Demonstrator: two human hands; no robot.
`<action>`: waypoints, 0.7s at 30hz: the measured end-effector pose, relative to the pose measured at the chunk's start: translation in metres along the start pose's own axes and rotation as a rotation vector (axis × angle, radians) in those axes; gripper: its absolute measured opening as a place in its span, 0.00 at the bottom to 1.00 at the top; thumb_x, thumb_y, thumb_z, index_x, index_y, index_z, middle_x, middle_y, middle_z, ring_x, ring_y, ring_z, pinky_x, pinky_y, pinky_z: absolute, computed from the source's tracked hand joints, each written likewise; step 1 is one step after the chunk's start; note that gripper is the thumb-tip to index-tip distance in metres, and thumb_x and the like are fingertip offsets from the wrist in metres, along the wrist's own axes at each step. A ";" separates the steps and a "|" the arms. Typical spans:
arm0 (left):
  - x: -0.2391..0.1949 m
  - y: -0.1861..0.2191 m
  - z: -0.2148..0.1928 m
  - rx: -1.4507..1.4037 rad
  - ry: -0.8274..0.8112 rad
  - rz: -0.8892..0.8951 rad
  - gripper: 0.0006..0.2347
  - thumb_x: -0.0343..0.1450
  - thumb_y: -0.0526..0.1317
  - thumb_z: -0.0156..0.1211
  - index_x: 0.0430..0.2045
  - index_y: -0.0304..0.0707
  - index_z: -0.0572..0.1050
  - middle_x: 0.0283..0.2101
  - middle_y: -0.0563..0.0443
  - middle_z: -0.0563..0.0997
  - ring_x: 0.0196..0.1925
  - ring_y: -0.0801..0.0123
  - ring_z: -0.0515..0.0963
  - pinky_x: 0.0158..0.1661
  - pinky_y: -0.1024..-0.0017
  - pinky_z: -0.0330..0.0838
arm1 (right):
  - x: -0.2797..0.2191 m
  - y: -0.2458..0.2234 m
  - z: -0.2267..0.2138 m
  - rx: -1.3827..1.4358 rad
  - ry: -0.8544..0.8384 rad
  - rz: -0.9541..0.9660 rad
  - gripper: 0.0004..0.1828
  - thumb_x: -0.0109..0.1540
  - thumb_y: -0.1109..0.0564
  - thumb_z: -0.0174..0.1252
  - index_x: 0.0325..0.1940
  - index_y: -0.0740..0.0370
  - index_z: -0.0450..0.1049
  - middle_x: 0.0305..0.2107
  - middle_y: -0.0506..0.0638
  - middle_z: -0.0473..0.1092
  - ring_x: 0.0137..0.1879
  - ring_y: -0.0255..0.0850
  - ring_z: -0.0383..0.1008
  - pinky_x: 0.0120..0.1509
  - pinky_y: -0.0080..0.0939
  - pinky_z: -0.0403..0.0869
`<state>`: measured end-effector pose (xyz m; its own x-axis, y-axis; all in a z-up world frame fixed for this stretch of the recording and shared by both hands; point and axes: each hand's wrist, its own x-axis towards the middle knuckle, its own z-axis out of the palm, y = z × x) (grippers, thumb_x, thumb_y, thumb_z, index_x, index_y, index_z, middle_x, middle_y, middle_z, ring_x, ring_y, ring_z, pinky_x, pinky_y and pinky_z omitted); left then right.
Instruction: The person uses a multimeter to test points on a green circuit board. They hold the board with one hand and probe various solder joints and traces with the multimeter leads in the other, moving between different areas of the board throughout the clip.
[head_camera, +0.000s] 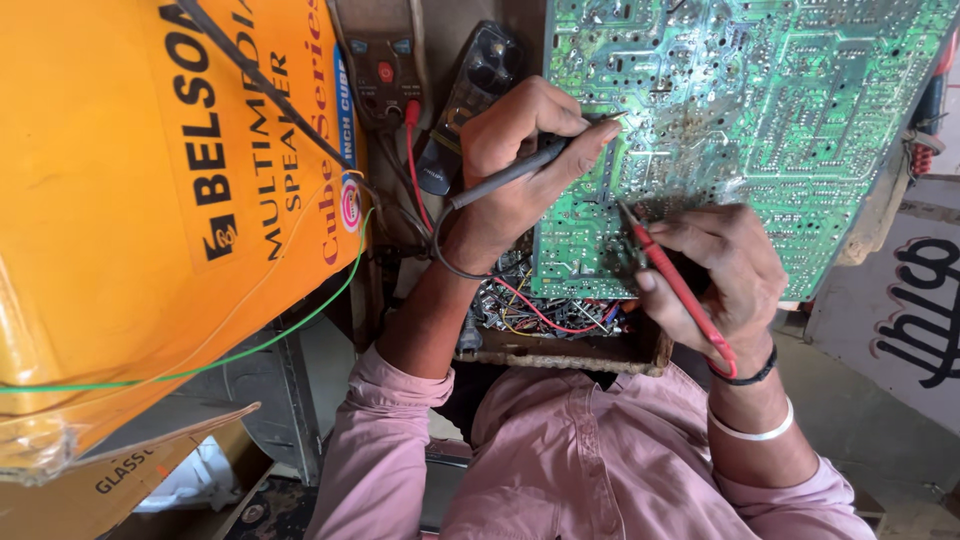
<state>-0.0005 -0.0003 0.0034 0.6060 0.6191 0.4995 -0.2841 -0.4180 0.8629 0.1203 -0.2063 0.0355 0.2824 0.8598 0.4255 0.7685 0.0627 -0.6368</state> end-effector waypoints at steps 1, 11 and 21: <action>0.000 0.000 0.000 0.008 0.000 0.003 0.11 0.71 0.29 0.73 0.31 0.31 0.72 0.35 0.45 0.79 0.36 0.71 0.83 0.32 0.77 0.77 | -0.002 0.000 -0.001 -0.025 0.011 0.008 0.21 0.63 0.50 0.65 0.51 0.69 0.72 0.42 0.61 0.73 0.47 0.53 0.74 0.49 0.47 0.73; 0.001 -0.001 0.000 0.024 -0.003 0.013 0.11 0.71 0.30 0.73 0.31 0.32 0.72 0.35 0.46 0.80 0.36 0.72 0.84 0.31 0.78 0.78 | -0.015 0.002 0.005 0.311 0.137 0.133 0.35 0.73 0.32 0.36 0.56 0.66 0.69 0.45 0.61 0.67 0.42 0.41 0.66 0.46 0.39 0.68; -0.001 -0.001 0.000 -0.001 -0.007 -0.008 0.11 0.71 0.29 0.73 0.32 0.32 0.71 0.35 0.46 0.80 0.35 0.72 0.83 0.31 0.78 0.77 | 0.002 0.002 0.000 -0.005 0.014 -0.038 0.11 0.62 0.61 0.66 0.46 0.68 0.76 0.36 0.58 0.75 0.44 0.53 0.77 0.46 0.46 0.75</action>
<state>-0.0008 -0.0001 0.0020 0.6135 0.6178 0.4919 -0.2796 -0.4125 0.8670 0.1222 -0.2040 0.0351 0.2611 0.8496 0.4582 0.7814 0.0927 -0.6171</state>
